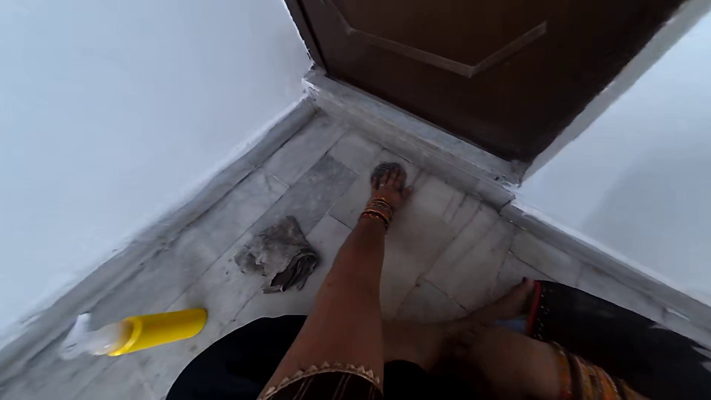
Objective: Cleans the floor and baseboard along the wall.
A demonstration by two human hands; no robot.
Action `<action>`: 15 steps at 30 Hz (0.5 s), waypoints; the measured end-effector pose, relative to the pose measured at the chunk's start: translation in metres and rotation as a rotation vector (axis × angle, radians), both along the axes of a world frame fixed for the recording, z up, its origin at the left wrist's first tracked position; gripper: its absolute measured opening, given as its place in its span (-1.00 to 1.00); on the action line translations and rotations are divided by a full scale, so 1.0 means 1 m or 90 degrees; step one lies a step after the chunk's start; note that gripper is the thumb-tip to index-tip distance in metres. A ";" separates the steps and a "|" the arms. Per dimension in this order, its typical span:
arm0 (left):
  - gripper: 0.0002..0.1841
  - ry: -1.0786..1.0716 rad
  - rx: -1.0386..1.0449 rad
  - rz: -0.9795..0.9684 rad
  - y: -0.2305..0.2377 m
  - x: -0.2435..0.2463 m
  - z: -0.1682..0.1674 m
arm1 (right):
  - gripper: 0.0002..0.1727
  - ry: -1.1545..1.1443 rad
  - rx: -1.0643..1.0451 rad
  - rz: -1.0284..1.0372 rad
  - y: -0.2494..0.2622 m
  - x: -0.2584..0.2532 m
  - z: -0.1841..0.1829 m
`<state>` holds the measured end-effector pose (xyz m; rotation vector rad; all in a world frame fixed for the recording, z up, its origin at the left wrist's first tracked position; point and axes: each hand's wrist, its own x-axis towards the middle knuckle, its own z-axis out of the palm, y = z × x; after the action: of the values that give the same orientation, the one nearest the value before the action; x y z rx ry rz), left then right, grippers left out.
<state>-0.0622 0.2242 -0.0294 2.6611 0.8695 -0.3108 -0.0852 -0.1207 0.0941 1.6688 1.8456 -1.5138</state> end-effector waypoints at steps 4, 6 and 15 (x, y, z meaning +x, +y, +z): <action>-0.22 0.016 0.021 0.121 0.059 -0.063 0.004 | -0.47 0.018 -0.004 -0.010 0.006 0.003 0.005; -0.21 0.039 0.031 0.171 0.070 -0.096 0.011 | -0.48 0.028 0.006 -0.010 0.006 0.003 0.006; -0.03 0.148 0.011 0.284 0.005 -0.146 0.028 | -0.45 -0.022 -0.002 0.025 0.007 -0.007 0.025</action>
<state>-0.2086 0.2295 -0.0014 2.3853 1.5059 -0.5034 -0.0920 -0.1133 0.1194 1.6374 1.8465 -1.4619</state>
